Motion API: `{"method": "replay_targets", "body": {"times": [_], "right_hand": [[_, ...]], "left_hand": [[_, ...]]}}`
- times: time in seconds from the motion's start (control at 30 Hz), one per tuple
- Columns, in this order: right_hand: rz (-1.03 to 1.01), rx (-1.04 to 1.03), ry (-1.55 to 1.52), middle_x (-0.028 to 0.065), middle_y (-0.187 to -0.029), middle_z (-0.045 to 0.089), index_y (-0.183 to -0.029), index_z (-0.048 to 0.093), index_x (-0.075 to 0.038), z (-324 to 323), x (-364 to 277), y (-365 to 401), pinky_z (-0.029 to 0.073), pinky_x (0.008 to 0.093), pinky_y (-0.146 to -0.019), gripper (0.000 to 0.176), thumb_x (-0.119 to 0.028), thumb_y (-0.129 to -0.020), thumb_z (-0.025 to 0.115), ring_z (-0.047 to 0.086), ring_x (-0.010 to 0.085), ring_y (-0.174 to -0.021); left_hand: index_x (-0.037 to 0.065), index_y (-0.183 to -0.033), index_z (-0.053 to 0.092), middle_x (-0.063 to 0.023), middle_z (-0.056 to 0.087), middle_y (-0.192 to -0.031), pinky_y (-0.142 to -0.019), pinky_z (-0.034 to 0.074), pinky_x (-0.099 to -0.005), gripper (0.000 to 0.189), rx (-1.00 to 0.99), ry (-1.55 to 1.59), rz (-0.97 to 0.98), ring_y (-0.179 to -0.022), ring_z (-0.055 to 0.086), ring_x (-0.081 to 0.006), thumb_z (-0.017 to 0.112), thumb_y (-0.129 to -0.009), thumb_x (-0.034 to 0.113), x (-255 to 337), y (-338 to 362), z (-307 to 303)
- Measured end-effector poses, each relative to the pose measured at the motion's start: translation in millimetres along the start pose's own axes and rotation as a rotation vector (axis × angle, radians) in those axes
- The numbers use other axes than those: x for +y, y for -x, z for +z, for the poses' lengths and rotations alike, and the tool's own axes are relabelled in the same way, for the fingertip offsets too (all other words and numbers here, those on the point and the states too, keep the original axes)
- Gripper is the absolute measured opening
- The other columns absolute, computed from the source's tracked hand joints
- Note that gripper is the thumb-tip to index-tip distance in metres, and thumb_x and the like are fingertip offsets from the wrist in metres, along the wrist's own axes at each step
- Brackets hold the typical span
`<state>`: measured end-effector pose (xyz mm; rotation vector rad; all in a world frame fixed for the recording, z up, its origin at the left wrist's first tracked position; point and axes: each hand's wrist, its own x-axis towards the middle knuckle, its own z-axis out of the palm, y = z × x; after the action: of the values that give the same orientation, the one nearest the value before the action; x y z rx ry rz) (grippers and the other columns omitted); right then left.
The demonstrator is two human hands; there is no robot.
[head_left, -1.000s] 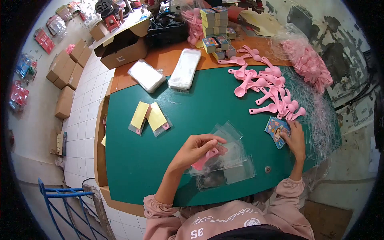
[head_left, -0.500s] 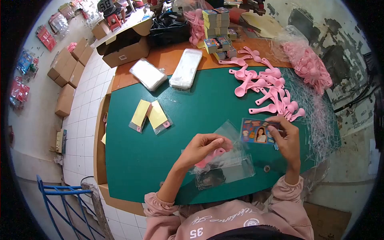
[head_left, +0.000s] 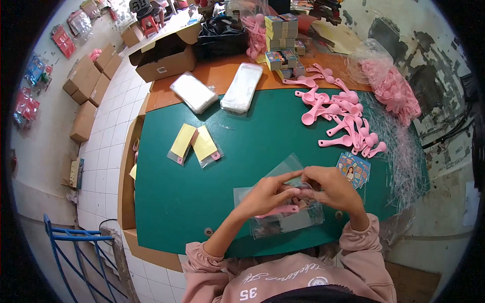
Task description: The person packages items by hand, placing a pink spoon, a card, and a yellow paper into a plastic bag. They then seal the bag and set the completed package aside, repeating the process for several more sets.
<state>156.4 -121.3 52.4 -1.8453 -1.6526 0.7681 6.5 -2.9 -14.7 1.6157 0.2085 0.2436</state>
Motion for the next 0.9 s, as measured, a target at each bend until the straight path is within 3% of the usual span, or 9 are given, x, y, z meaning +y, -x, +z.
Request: {"method": "replay_targets", "body": {"times": [0.03, 0.17, 0.23, 0.4, 0.47, 0.73, 0.8, 0.83, 0.9], "right_hand": [[-0.045, 0.042, 0.012, 0.0133, -0.075, 0.057, -0.088, 0.056, -0.001, 5, 3, -2, 0.044, 0.0333, -0.06, 0.02, -0.014, -0.075, 0.064, 0.056, 0.0279, -0.066], [-0.094, -0.043, -0.233, 0.0094, -0.066, 0.054, -0.078, 0.056, -0.001, 15, 18, -4, 0.042, 0.0307, -0.056, 0.02, -0.013, -0.07, 0.069, 0.053, 0.019, -0.058], [-0.012, 0.007, -0.302, 0.007, -0.067, 0.056, -0.077, 0.058, -0.001, 14, 27, -2, 0.042, 0.0291, -0.056, 0.018, -0.012, -0.07, 0.07, 0.053, 0.0145, -0.059], [0.277, 0.13, -0.348, 0.0007, -0.069, 0.059, -0.079, 0.063, -0.002, 8, 23, 2, 0.041, 0.0235, -0.057, 0.014, -0.009, -0.07, 0.072, 0.05, 0.006, -0.064], [0.289, 0.065, -0.841, -0.0012, -0.065, 0.055, -0.073, 0.06, -0.001, 12, 16, 1, 0.039, 0.0221, -0.056, 0.015, -0.011, -0.071, 0.072, 0.047, 0.0051, -0.063], [0.229, 0.057, -0.462, -0.0005, -0.064, 0.052, -0.073, 0.058, 0.0, 21, 33, -2, 0.041, 0.0224, -0.061, 0.015, -0.009, -0.072, 0.069, 0.047, 0.0047, -0.066], [0.222, 0.13, -0.416, 0.0004, -0.064, 0.053, -0.074, 0.059, 0.001, 27, 30, -5, 0.042, 0.0227, -0.062, 0.014, -0.009, -0.071, 0.068, 0.049, 0.0053, -0.066], [0.195, 0.242, -0.386, 0.0031, -0.066, 0.055, -0.077, 0.059, 0.0, 32, 23, -6, 0.044, 0.0245, -0.063, 0.014, -0.009, -0.071, 0.068, 0.053, 0.0092, -0.067], [0.17, 0.348, -0.358, 0.0058, -0.069, 0.057, -0.079, 0.059, 0.0, 40, 12, -8, 0.045, 0.0264, -0.065, 0.015, -0.009, -0.071, 0.067, 0.057, 0.013, -0.068]], "left_hand": [[0.007, -0.135, 0.031, -0.0178, 0.065, -0.081, -0.064, 0.047, -0.031, 0.058, -0.045, -0.114, -0.017, -0.067, 0.062, -0.0204, 0.056, -0.086, 0.022, -4, 1, -2], [0.007, -0.136, 0.027, -0.0187, 0.065, -0.081, -0.065, 0.046, -0.0312, 0.063, 0.029, -0.327, -0.15, -0.068, 0.063, -0.0249, 0.058, -0.084, 0.023, 9, 9, -3], [0.009, -0.138, 0.024, -0.0086, 0.066, -0.087, -0.065, 0.047, -0.0277, 0.065, -0.16, -0.369, -0.16, -0.075, 0.058, -0.0111, 0.059, -0.085, 0.022, 10, 16, -15], [0.009, -0.135, 0.03, -0.007, 0.063, -0.087, -0.064, 0.045, -0.0236, 0.062, -0.213, -0.119, -0.143, -0.078, 0.056, -0.009, 0.062, -0.081, 0.015, -4, 32, -50], [0.008, -0.134, 0.031, -0.0072, 0.063, -0.088, -0.064, 0.045, -0.0215, 0.062, -0.16, -0.002, -0.17, -0.079, 0.056, -0.008, 0.062, -0.08, 0.01, -1, 33, -53], [0.008, -0.134, 0.03, -0.0125, 0.061, -0.098, -0.074, 0.049, -0.0257, 0.066, -0.137, -0.082, -0.2, -0.088, 0.059, -0.0126, 0.066, -0.078, 0.012, 0, 35, -42], [0.011, -0.137, 0.021, -0.0178, 0.056, -0.109, -0.079, 0.05, -0.032, 0.066, 0.317, -0.344, -0.028, -0.094, 0.059, -0.0201, 0.06, -0.084, 0.017, -3, 41, -25], [0.011, -0.137, 0.021, -0.0178, 0.056, -0.109, -0.079, 0.05, -0.032, 0.066, 0.317, -0.342, -0.034, -0.094, 0.059, -0.0201, 0.06, -0.084, 0.017, -9, 47, -17], [0.016, -0.139, 0.005, -0.0215, 0.049, -0.117, -0.083, 0.05, -0.0384, 0.062, 0.392, 0.213, -0.176, -0.1, 0.057, -0.0276, 0.045, -0.092, 0.023, -23, 58, -2]]}}
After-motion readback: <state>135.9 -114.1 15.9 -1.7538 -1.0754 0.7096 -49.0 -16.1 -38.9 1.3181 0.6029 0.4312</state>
